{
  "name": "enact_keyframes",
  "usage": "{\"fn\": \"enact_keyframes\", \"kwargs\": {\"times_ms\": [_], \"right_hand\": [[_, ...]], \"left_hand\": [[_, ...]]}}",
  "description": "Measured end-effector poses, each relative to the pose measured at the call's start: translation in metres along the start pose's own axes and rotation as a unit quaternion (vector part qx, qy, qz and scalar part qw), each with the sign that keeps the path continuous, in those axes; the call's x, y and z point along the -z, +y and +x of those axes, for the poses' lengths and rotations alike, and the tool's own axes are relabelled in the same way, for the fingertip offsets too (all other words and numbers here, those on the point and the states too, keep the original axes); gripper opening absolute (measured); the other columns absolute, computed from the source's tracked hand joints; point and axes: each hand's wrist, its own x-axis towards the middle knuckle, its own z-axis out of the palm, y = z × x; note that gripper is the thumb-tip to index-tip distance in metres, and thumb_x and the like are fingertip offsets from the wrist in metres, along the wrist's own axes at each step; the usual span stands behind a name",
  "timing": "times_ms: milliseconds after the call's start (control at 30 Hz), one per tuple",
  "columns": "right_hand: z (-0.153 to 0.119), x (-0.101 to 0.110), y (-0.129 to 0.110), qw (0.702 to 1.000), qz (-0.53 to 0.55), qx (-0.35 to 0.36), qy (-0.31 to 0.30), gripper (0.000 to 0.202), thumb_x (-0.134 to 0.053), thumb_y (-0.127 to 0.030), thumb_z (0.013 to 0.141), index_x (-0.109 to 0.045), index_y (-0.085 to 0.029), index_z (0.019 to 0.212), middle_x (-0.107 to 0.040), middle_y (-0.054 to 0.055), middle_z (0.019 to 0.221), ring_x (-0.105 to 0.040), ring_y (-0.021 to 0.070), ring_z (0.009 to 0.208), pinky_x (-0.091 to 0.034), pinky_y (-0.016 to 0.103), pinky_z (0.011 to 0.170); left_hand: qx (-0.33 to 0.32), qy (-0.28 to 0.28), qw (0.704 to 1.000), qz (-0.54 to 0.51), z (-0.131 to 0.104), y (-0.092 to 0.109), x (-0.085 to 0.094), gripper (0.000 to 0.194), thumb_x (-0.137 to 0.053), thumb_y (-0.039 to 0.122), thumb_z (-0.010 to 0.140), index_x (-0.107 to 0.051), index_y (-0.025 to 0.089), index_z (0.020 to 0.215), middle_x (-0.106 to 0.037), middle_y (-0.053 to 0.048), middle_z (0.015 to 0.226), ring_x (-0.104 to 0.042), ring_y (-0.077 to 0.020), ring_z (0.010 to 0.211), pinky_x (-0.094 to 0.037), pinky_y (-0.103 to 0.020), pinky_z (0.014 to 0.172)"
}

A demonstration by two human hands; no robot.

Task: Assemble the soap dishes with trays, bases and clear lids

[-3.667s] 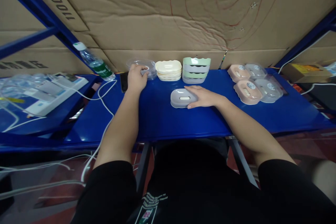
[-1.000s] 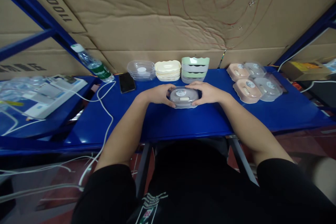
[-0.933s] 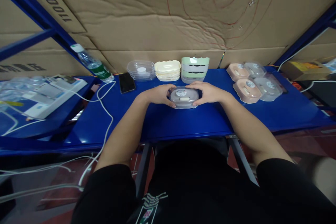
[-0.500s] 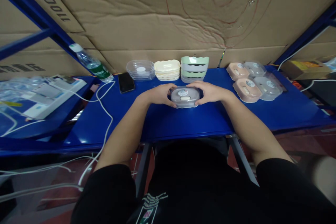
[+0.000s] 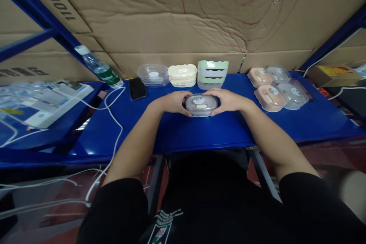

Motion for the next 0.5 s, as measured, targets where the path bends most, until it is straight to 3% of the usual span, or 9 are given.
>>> {"fn": "enact_keyframes", "kwargs": {"times_ms": [367,500], "right_hand": [[0.001,-0.007,0.001,0.999,-0.024,-0.014,0.014,0.103,-0.103,-0.056,0.070,-0.064,-0.032,0.162,-0.064,0.011,0.167,-0.060,0.0441,0.153,-0.049,0.063,0.129],[0.002,-0.007,-0.010,0.999,-0.040,-0.003,0.035,0.105,-0.103,-0.061,0.069,-0.065,-0.030,0.162,-0.054,0.013,0.176,-0.049,0.0475,0.163,-0.039,0.065,0.136]], "left_hand": [[-0.009,0.012,1.000,-0.006,0.002,-0.005,-0.001,0.097,-0.097,0.063,0.064,-0.068,0.026,0.149,-0.080,-0.008,0.135,-0.074,-0.0299,0.108,-0.055,-0.041,0.093],[0.003,0.008,1.000,-0.018,0.001,-0.002,0.000,0.090,-0.096,0.063,0.065,-0.071,0.024,0.143,-0.080,-0.008,0.130,-0.073,-0.0300,0.107,-0.055,-0.040,0.091]]}}
